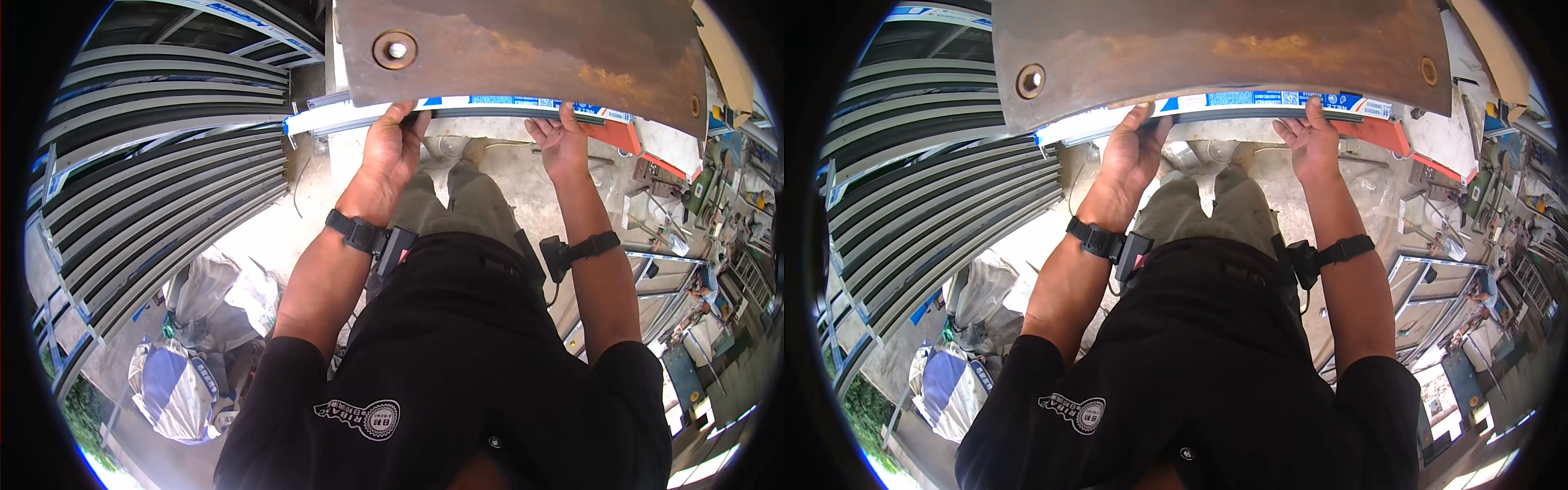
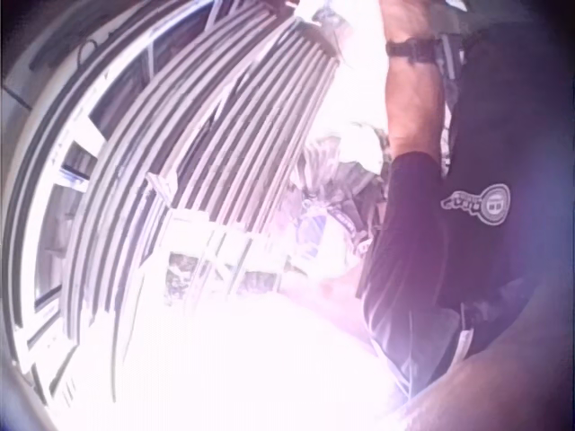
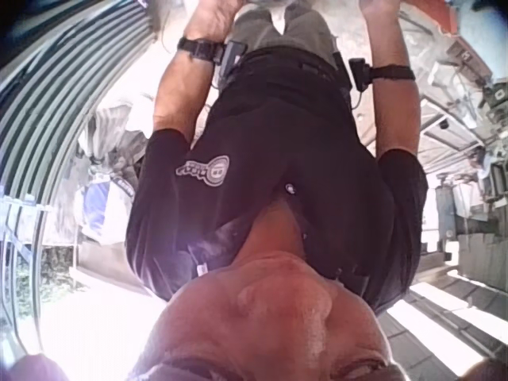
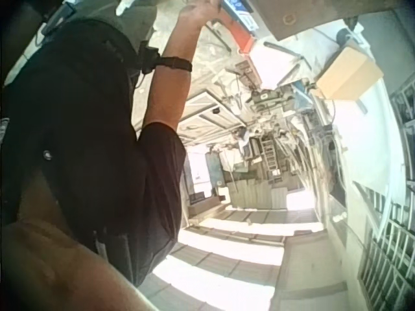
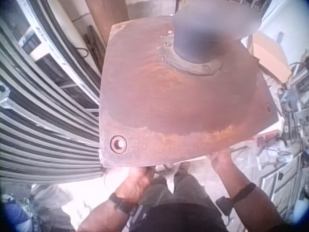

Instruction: Cutting metal trim with snips and assembling metal window or door frames on the workshop floor.

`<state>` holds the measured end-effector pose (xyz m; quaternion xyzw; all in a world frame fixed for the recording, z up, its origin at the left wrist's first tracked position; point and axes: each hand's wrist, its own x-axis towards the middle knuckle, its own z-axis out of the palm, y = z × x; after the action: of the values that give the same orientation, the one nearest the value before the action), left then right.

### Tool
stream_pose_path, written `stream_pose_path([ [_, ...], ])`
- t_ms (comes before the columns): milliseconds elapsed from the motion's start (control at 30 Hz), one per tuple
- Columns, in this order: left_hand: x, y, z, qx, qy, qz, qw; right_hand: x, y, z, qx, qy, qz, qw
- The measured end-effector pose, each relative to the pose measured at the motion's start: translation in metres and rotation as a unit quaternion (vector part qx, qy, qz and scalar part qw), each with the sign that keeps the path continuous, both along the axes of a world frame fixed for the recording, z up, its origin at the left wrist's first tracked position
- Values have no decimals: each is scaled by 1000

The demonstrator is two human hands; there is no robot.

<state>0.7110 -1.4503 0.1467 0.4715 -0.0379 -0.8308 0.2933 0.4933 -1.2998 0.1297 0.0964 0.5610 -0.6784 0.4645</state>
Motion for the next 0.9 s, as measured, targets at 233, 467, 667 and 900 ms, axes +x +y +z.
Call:
stream_pose_path([
  [233, 1, 1, -1, -3, 3, -6, 1000, 1, 2, -4, -3, 13, -3, 1000],
  [467, -1, -4, -3, -37, -28, 10, 999, 0, -1, -6, 2, -21, 9, 1000],
  [667, 18, -16, -12, -56, -10, -10, 998, 7, -8, -5, -7, -28, 19, 999],
  [900, 22, -20, -9, -14, -30, -13, 999, 10, -9, 2, -5, -31, 40, 999],
])
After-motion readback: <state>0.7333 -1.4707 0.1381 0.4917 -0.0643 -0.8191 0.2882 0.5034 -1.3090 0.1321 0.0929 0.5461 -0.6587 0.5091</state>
